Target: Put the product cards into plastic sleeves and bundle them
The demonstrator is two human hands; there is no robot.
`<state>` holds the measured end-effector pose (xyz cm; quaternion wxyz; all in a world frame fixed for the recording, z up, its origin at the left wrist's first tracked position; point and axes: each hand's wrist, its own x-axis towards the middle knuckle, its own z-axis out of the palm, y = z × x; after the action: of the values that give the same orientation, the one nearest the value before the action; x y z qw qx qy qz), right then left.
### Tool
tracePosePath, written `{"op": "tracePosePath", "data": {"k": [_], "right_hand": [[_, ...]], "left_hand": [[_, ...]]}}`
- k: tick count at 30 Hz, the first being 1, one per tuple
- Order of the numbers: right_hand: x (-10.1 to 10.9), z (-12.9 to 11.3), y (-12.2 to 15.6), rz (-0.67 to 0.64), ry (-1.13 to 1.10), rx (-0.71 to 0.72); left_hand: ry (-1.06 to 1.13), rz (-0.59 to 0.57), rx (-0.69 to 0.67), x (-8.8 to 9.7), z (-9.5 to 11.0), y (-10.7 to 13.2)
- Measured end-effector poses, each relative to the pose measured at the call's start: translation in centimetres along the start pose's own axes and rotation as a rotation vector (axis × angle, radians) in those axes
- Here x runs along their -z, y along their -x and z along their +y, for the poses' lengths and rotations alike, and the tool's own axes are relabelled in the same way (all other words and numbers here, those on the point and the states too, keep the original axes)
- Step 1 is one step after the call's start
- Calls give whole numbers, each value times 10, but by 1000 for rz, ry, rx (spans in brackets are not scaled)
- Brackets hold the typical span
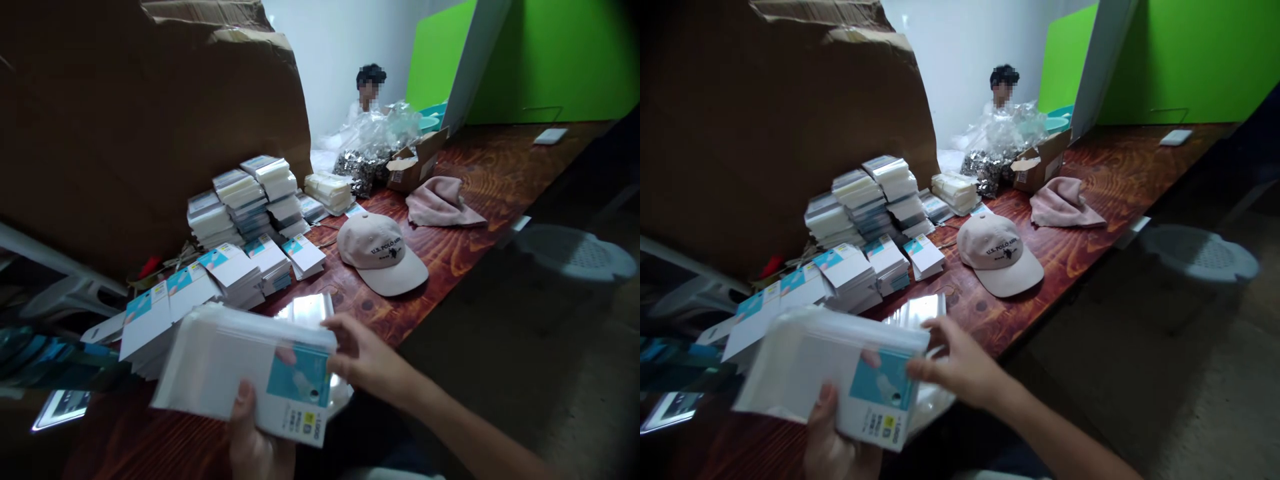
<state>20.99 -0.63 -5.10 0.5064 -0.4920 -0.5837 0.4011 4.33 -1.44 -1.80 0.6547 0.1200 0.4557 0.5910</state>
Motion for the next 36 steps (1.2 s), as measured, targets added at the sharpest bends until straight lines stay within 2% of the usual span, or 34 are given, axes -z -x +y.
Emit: {"op": "tracePosePath", "data": {"k": [3,5,8,13,16,19,23,25,27,29,32,34,36], "right_hand": [[28,34,-40,152,273,21],[39,56,-64,111,422,51],[41,79,-87,6,594,88],[39,88,-96,-74,714,98],[46,73,-90,-6,698,68],[48,38,-70,40,642,69],[35,-27,-26,-47,603,157],[24,-57,-5,-57,635,292],[13,-79,10,-162,509,311],[0,-91,16,-329,257,209],[-21,-90,16,-498,-106,13],[-35,-83,13,-503,-206,-48],[-47,-75,11,-450,-205,-53]], "left_hand": [[66,108,-17,2,15,-6],[93,127,-25,9,23,-8],[101,123,-12,23,31,-7],[92,174,-81,35,39,-1],[97,184,-123,37,39,-1],[96,154,-138,34,37,-2],[83,97,-190,23,29,-7],[87,96,-205,18,25,-11],[88,123,-196,14,21,-13],[93,163,-181,13,19,-14],[111,198,-129,14,18,-14],[128,231,-114,16,19,-13],[159,266,-145,18,21,-12]]}}
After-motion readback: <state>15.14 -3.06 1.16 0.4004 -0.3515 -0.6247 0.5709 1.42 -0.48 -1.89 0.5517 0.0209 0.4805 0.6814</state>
